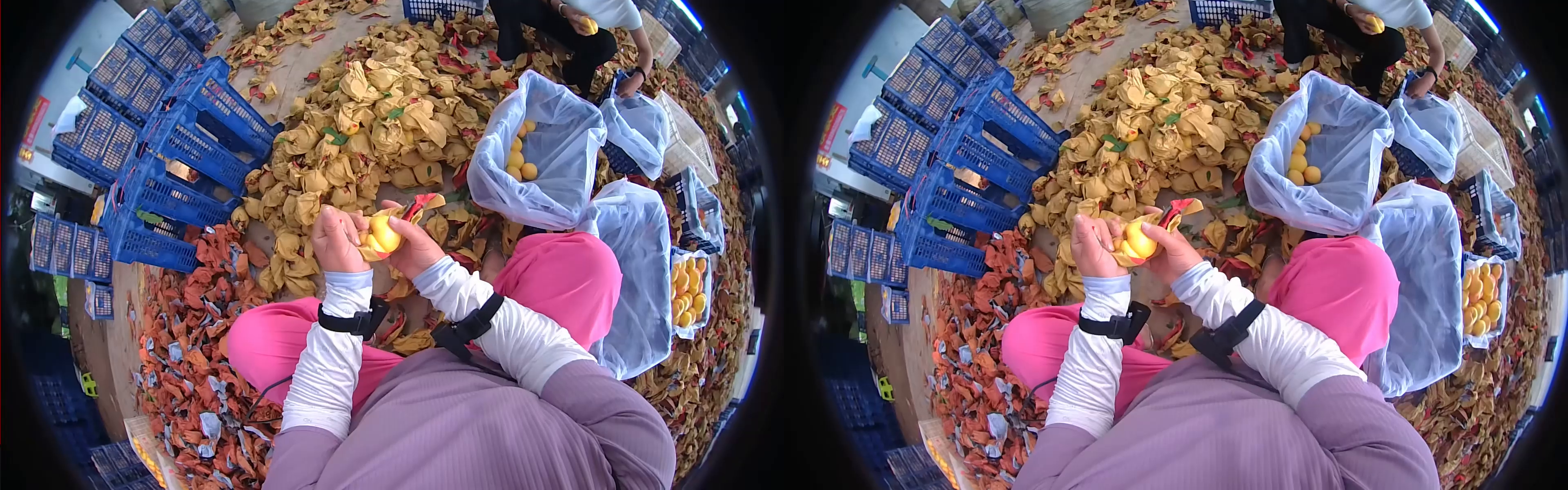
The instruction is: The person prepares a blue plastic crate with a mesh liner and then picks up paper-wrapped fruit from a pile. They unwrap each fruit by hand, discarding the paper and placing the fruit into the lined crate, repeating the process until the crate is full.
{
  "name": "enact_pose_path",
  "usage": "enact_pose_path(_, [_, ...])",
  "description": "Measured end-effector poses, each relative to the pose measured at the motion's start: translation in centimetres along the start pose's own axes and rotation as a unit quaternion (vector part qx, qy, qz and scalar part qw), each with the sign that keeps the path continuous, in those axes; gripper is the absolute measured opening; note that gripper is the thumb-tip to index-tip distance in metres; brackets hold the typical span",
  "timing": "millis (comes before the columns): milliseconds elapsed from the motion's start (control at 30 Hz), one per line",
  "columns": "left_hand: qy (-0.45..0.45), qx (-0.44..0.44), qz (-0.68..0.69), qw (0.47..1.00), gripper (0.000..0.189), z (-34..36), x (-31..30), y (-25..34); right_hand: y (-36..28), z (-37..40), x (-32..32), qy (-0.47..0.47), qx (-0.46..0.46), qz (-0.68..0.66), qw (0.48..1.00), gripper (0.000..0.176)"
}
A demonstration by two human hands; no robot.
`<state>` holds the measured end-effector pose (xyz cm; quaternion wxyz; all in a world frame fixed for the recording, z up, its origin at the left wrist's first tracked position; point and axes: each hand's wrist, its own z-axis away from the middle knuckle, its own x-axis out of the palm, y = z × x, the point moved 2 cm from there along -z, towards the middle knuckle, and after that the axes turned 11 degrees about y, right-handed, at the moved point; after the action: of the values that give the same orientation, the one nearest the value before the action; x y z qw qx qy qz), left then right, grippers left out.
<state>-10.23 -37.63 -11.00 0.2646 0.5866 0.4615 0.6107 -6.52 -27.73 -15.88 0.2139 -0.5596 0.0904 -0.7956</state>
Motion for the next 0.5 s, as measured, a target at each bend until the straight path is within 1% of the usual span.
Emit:
enact_pose_path(33, [-0.001, -0.002, -0.001, 1.0, 0.043, -0.1, 0.1, 0.1, 0.1, -0.4, -0.4, -0.009, 0.003, -0.018, 1.0, 0.051])
enact_pose_path(67, [0.008, -0.028, 0.045, 0.999, 0.043, -0.3, 0.3, 0.1, 0.1, -0.6, -0.9, -0.006, 0.001, -0.018, 1.0, 0.051])
enact_pose_path(100, [0.018, -0.054, 0.09, 0.994, 0.044, -0.4, 0.3, 0.0, 0.2, -0.8, -1.2, -0.019, 0.012, -0.05, 0.998, 0.048])
enact_pose_path(133, [0.019, -0.055, 0.092, 0.994, 0.044, -0.6, 0.3, -0.1, 0.3, -1.0, -1.5, -0.032, 0.025, -0.083, 0.996, 0.046])
enact_pose_path(200, [0.004, -0.06, 0.108, 0.992, 0.044, -0.9, 0.0, -0.1, 0.4, -1.2, -1.6, -0.02, 0.011, -0.057, 0.998, 0.046])
enact_pose_path(233, [-0.032, -0.013, 0.079, 0.996, 0.041, -0.9, -0.3, -0.4, 0.8, -1.6, -2.0, -0.014, 0.036, -0.05, 0.998, 0.047])
enact_pose_path(267, [-0.031, -0.015, 0.079, 0.996, 0.041, -0.7, -0.7, -0.7, 0.9, -1.6, -2.1, -0.006, 0.062, -0.043, 0.997, 0.049])
enact_pose_path(300, [-0.027, 0.031, -0.06, 0.997, 0.037, -0.2, -1.1, -0.9, 1.1, -1.5, -2.1, -0.003, 0.063, -0.044, 0.997, 0.049])
enact_pose_path(333, [-0.026, 0.076, -0.198, 0.977, 0.033, 0.3, -1.3, -0.9, 1.8, -1.2, -2.0, -0.001, 0.102, -0.07, 0.992, 0.047])
enact_pose_path(367, [-0.065, 0.233, -0.317, 0.917, 0.027, 1.0, -0.6, -0.2, 2.1, -0.9, -2.0, 0.003, 0.136, -0.095, 0.986, 0.045])
enact_pose_path(400, [-0.128, 0.23, -0.327, 0.908, 0.029, 1.3, -0.9, -0.9, 2.6, -1.1, -3.1, 0.028, 0.17, -0.121, 0.978, 0.04])
enact_pose_path(467, [-0.133, 0.264, -0.321, 0.9, 0.03, 1.8, -0.3, -1.1, 2.9, -1.5, -4.2, 0.035, 0.177, -0.097, 0.979, 0.041])
enact_pose_path(500, [-0.067, 0.127, -0.233, 0.962, 0.032, 1.2, -1.0, -2.1, 2.8, -1.6, -4.6, 0.024, 0.194, -0.096, 0.976, 0.035])
